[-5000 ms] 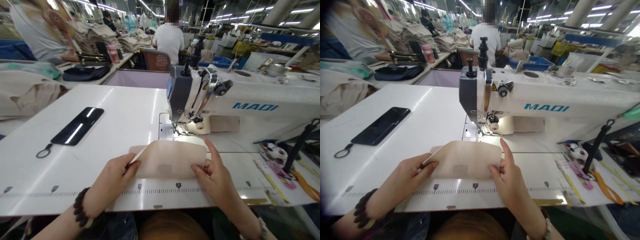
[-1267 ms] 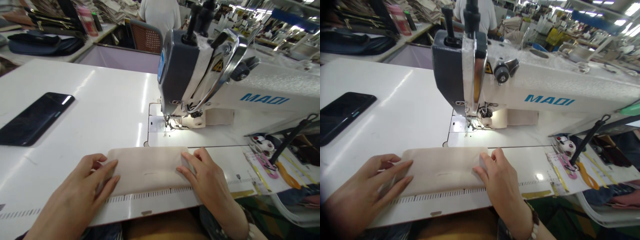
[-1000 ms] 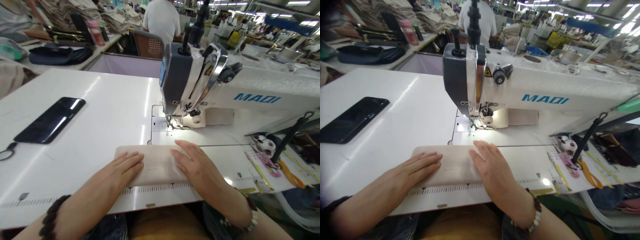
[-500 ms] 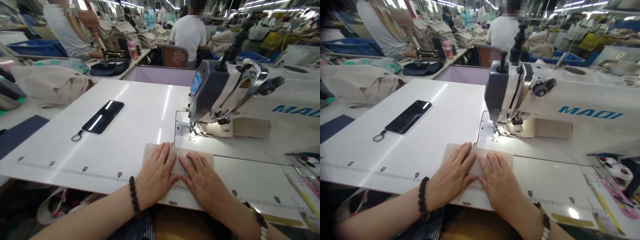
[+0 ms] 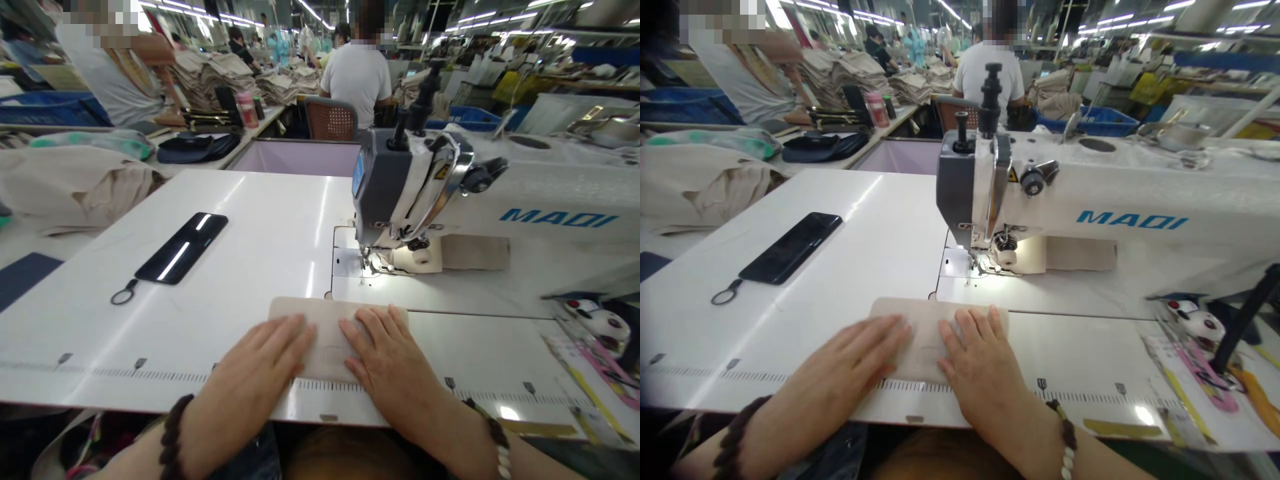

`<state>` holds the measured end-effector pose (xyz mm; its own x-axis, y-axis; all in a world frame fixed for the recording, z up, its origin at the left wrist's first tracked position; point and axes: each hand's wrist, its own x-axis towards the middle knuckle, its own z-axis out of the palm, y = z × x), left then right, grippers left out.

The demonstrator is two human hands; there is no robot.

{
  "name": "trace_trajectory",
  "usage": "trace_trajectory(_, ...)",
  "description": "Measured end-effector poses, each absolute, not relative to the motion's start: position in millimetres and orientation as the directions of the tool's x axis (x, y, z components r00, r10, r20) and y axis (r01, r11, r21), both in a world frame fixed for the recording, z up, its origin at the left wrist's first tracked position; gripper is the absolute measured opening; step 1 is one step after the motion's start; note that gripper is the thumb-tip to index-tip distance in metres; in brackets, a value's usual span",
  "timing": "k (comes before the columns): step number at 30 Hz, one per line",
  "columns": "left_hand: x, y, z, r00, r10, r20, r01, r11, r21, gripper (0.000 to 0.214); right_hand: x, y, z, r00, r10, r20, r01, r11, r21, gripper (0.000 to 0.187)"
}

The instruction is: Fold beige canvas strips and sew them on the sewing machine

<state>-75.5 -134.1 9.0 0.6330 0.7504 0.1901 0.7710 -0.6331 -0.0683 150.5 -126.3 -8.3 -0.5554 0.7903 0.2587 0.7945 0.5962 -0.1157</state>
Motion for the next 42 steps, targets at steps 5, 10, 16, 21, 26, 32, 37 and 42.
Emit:
trace_trajectory(5, -47.8, -90.1, 15.5, 0.703, 0.711, 0.034, 0.711, -0.701, -0.049, 0.046, 163.2, -113.4, 14.7, -0.608, 0.781, 0.143, 0.763, 0.625, -0.167, 0.03)
trace_trajectory(10, -28.0, -18.3, 19.5, 0.7, 0.712, 0.05, 0.71, -0.687, -0.153, 0.045, 185.6, -74.5, 19.9, -0.781, 0.62, 0.07, 0.617, 0.785, -0.057, 0.027)
trace_trajectory(16, 1.9, -8.4, 23.2, 0.779, 0.627, -0.014, 0.627, -0.779, -0.006, 0.014, 198.1, -46.9, 3.9, -0.814, 0.549, 0.192, 0.557, 0.83, -0.012, 0.031)
trace_trajectory(21, 3.0, -10.9, 6.7, 0.734, 0.665, 0.138, 0.669, -0.743, 0.027, 0.021, 202.1, -46.6, -5.0, -0.756, 0.588, 0.287, 0.6, 0.798, -0.057, 0.028)
trace_trajectory(26, 2.0, -4.9, 2.8, 0.729, 0.663, 0.168, 0.67, -0.742, 0.022, 0.025, 202.4, -46.6, -8.5, -0.701, 0.663, 0.261, 0.67, 0.739, -0.078, 0.024)
trace_trajectory(32, 2.2, -0.3, 3.0, 0.726, 0.667, 0.171, 0.67, -0.741, 0.048, 0.026, 200.3, -46.1, -9.3, -0.687, 0.673, 0.274, 0.682, 0.727, -0.08, 0.03)
trace_trajectory(37, 2.4, 1.2, 3.1, 0.721, 0.672, 0.171, 0.671, -0.738, 0.073, 0.023, 199.5, -45.6, -9.1, -0.676, 0.684, 0.274, 0.694, 0.716, -0.077, 0.031)
trace_trajectory(42, 2.9, 0.5, 3.9, 0.723, 0.667, 0.181, 0.672, -0.739, 0.041, 0.027, 199.3, -45.8, -8.0, -0.674, 0.688, 0.268, 0.695, 0.714, -0.087, 0.033)
